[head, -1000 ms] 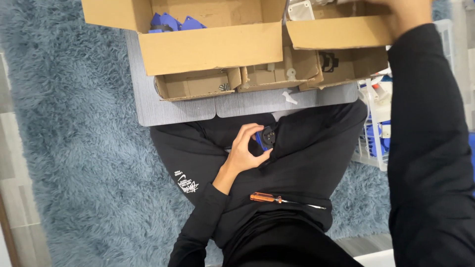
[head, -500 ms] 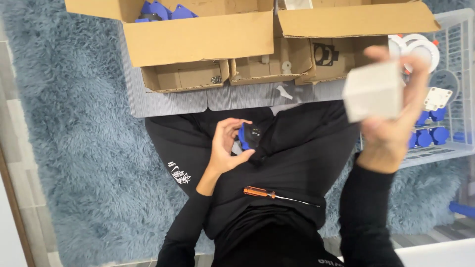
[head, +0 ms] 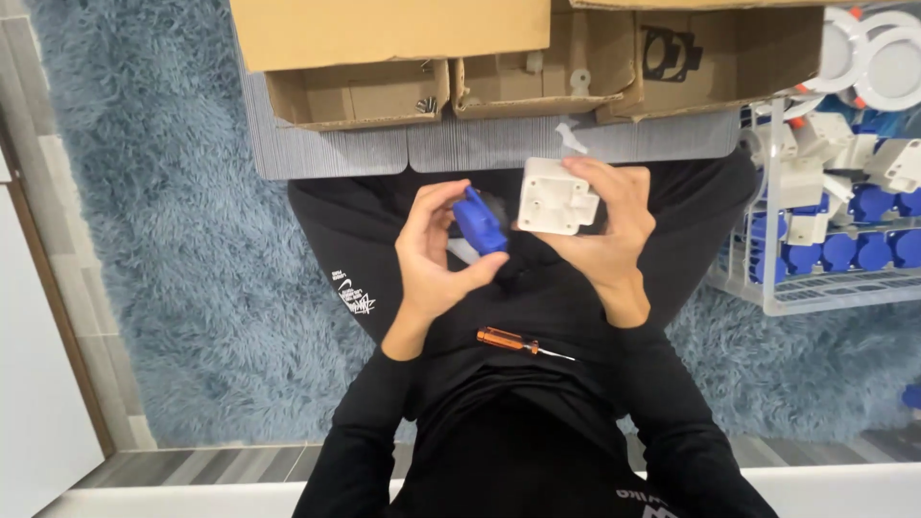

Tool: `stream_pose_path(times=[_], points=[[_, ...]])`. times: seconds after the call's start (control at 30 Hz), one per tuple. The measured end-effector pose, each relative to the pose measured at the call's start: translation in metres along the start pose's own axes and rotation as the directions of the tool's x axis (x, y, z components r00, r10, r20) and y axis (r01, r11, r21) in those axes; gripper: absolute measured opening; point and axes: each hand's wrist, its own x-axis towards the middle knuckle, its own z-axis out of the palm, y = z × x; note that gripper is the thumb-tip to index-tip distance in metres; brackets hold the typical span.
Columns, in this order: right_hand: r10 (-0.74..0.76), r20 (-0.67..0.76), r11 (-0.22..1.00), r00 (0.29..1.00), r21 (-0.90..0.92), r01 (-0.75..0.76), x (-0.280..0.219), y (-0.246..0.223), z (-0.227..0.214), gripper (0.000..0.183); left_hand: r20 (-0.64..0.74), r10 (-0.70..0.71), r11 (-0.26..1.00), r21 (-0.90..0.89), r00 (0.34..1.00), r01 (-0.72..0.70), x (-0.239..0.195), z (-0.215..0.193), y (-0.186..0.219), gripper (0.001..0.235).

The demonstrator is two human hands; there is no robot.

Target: The person is using a screwdriver to work on small blue battery components, loosening or tightening screws and handling the parts.

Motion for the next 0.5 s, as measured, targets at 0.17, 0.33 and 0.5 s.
stream_pose_path(times=[0.17, 0.33, 0.5], points=[[-0.117, -0.008, 0.985, 0.993, -0.128, 0.115, -0.014, 0.015, 0.011, 0.055, -0.057, 0.134, 0.974, 0.190, 0.989, -0.121, 0.005, 0.025, 0.014, 0.088], [-0.240, -0.017, 0.955, 0.971, -0.183, 0.233, -0.021, 0.025, 0.019, 0.047, -0.093, 0.296, 0.859, 0.461, 0.951, -0.222, 0.011, 0.041, 0.020, 0.071], [-0.265, -0.029, 0.948, 0.964, -0.193, 0.254, -0.022, 0.025, 0.022, 0.034, -0.108, 0.338, 0.812, 0.535, 0.935, -0.231, 0.014, 0.048, 0.020, 0.071]])
